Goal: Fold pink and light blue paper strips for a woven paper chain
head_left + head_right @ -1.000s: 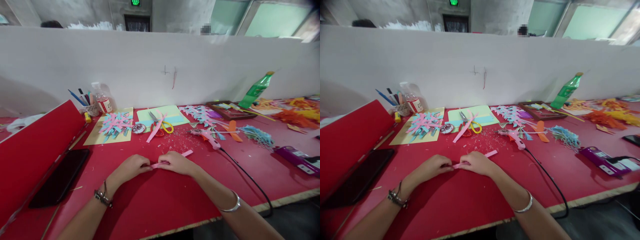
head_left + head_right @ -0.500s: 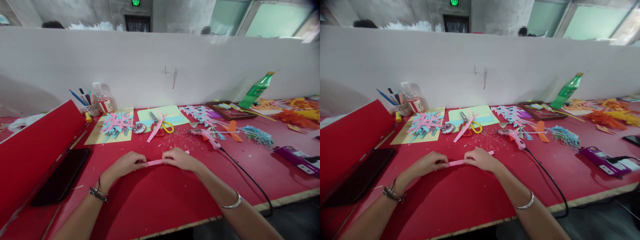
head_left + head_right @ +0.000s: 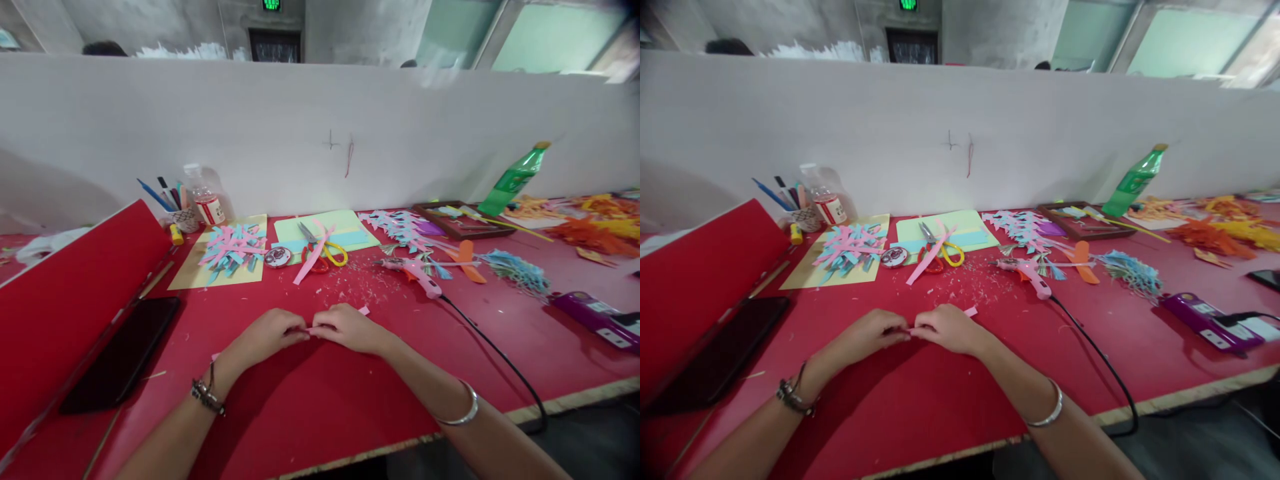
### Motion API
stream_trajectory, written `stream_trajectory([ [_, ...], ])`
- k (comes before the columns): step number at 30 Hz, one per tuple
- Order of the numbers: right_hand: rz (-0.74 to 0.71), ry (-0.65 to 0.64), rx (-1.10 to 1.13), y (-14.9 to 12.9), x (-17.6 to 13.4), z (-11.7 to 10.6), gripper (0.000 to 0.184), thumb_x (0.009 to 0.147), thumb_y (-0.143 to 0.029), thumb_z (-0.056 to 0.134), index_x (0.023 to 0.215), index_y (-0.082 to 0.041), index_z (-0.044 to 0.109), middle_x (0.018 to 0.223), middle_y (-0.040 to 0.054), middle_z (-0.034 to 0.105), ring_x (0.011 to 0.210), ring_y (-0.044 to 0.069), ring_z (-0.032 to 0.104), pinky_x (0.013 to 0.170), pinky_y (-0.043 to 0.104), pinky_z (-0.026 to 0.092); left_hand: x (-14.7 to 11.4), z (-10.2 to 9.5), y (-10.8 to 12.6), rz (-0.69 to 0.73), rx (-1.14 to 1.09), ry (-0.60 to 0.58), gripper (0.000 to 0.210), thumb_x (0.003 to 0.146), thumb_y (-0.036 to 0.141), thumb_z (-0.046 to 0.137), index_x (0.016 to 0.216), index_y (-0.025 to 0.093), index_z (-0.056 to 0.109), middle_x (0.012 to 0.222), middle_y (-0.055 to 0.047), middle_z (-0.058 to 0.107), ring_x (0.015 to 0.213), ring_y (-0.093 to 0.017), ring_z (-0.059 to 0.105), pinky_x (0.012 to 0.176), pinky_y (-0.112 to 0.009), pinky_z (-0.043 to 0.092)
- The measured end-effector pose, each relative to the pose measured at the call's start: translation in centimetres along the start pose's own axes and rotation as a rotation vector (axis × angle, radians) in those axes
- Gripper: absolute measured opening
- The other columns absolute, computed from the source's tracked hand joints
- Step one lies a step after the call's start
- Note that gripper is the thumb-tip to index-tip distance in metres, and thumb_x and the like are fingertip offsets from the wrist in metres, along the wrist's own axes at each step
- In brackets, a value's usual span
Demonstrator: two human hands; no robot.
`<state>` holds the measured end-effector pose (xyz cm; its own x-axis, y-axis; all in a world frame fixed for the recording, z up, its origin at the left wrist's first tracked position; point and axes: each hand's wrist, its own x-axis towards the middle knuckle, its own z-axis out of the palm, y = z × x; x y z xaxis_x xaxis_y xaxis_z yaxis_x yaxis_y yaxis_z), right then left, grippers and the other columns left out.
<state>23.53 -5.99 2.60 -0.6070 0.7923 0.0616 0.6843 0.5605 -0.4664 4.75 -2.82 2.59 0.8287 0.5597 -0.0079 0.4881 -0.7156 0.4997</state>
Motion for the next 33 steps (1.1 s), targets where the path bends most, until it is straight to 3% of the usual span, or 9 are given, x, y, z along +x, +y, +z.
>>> stream_trajectory([
  [5, 0.022, -0.006, 0.090, 0.4, -0.4, -0.9, 0.030, 0.082, -0.035, 0.038, 0.079, -0.015, 0.060, 0.069, 0.0017, 0.061, 0.061, 0.009, 0.050, 0.056, 0.019, 0.029, -0.2, -0.6, -0.5, -0.067, -0.138, -0.017, 0.027, 0.079, 0.034, 0.042, 0.067, 0.014, 0.055, 0.053, 0.004, 0.046, 0.050, -0.006, 0.039, 0.047, -0.017, 0.026],
  [12, 0.005, -0.032, 0.098, 1.4, -0.6, -1.7, 0.027, 0.083, -0.027, 0.037, 0.077, -0.015, 0.060, 0.071, 0.0014, 0.060, 0.064, 0.010, 0.051, 0.060, 0.020, 0.031, -0.3, -1.1, -0.8, -0.128, -0.198, -0.054, 0.027, 0.078, 0.035, 0.041, 0.067, 0.014, 0.054, 0.053, 0.004, 0.045, 0.049, -0.006, 0.038, 0.046, -0.017, 0.026],
  [18, 0.047, 0.133, 0.247, 2.0, -0.9, -1.9, 0.024, 0.082, -0.021, 0.036, 0.090, -0.017, 0.058, 0.087, 0.0020, 0.062, 0.075, 0.011, 0.054, 0.067, 0.021, 0.035, -1.0, -2.0, -2.0, -0.203, -0.169, -0.034, 0.029, 0.077, 0.039, 0.041, 0.069, 0.015, 0.054, 0.054, 0.004, 0.045, 0.050, -0.007, 0.039, 0.046, -0.018, 0.025],
  [22, 0.065, 0.253, 0.329, 1.9, -0.8, -1.7, 0.023, 0.080, -0.018, 0.037, 0.087, -0.017, 0.059, 0.086, 0.0015, 0.062, 0.077, 0.010, 0.054, 0.068, 0.019, 0.037, -1.1, -2.2, -2.1, -0.203, -0.170, -0.013, 0.030, 0.077, 0.041, 0.041, 0.069, 0.015, 0.055, 0.054, 0.004, 0.045, 0.050, -0.008, 0.038, 0.046, -0.018, 0.025],
  [33, 0.122, 0.389, 0.192, 3.0, -0.8, -1.5, 0.022, 0.078, -0.020, 0.041, 0.083, -0.019, 0.062, 0.082, 0.0023, 0.062, 0.072, 0.011, 0.055, 0.064, 0.021, 0.038, -1.1, -2.0, -2.5, -0.201, -0.137, -0.018, 0.028, 0.076, 0.038, 0.042, 0.070, 0.015, 0.057, 0.055, 0.004, 0.046, 0.050, -0.007, 0.038, 0.047, -0.018, 0.025],
])
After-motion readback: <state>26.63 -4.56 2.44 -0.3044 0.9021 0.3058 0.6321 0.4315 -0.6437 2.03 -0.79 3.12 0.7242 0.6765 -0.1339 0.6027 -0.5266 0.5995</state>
